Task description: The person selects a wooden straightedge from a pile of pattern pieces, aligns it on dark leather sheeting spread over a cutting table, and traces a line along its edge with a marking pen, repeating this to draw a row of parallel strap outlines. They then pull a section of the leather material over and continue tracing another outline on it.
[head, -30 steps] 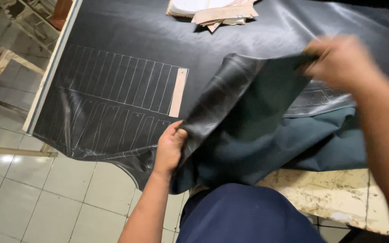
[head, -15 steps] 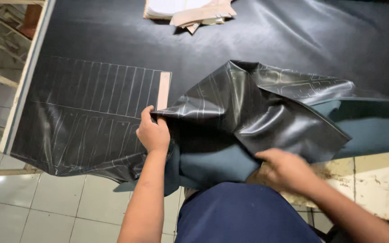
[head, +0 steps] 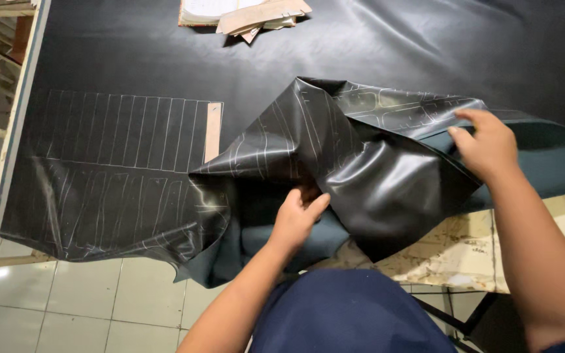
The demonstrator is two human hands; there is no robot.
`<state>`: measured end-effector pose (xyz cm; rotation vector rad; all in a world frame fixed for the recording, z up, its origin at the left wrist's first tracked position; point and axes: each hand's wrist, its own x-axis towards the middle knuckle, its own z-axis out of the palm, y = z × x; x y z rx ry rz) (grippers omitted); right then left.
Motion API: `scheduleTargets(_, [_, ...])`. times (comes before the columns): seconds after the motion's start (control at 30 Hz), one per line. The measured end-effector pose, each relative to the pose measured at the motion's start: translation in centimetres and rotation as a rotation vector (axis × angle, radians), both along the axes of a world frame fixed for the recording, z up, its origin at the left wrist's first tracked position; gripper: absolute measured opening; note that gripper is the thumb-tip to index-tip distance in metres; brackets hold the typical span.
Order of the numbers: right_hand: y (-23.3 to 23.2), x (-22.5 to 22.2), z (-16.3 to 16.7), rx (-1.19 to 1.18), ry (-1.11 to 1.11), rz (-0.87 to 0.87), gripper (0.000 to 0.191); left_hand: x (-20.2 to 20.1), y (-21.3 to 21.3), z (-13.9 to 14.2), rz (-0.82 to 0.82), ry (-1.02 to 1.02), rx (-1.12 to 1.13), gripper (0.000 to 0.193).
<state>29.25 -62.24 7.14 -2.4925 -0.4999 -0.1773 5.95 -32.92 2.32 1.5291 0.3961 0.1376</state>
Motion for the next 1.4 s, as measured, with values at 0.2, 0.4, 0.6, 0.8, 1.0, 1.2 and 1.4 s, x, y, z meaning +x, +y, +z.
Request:
scheduleTargets(0.2, [1.7, 4.0, -1.6, -0.495, 0.274, 0.005, 0.063, 3.2, -1.4, 0.4, 0.083, 0.031, -0.56, 0.027])
scheduleTargets(0.4, [-3.7, -2.9, -3.2, -0.602, 0.26, 0.025, 0.053, -1.8, 0.5, 8.2, 0.004, -0.111, -0.969, 0.022])
scheduleTargets(0.6, [-10.8, -8.7, -5.4, -0.475, 0.269, 0.014, 0.048, -5.6, 1.1, 15.5, -0.093, -0.53, -0.959, 0.039])
scheduleTargets(0.8, [-10.2, -9.0, -3.6, 0.075, 0.246, -0.157, 0.039, -8.5, -1.0, 16.2, 0.015, -0.07, -0.873, 0.048])
scheduleTargets(1.0, [-2.5, -10.1, -0.1, 0.295, 0.127, 0.343, 0.041, -14.2, -0.6, 12.2, 0.094, -0.627, -0.122, 0.038])
scheduleTargets(1.2, [-1.5, -13.6, 2.8, 0.477, 0.451, 0.556, 0.043, -20.2, -2.1, 9.4, -0.109, -0.504, -0.355, 0.047])
scheduleTargets(1.4, [-5.1, -13.0, 3.9, 0.47, 0.483, 0.444, 0.047, -23.6, -3.1, 8.0, -0.29, -0.354, -0.454, 0.058])
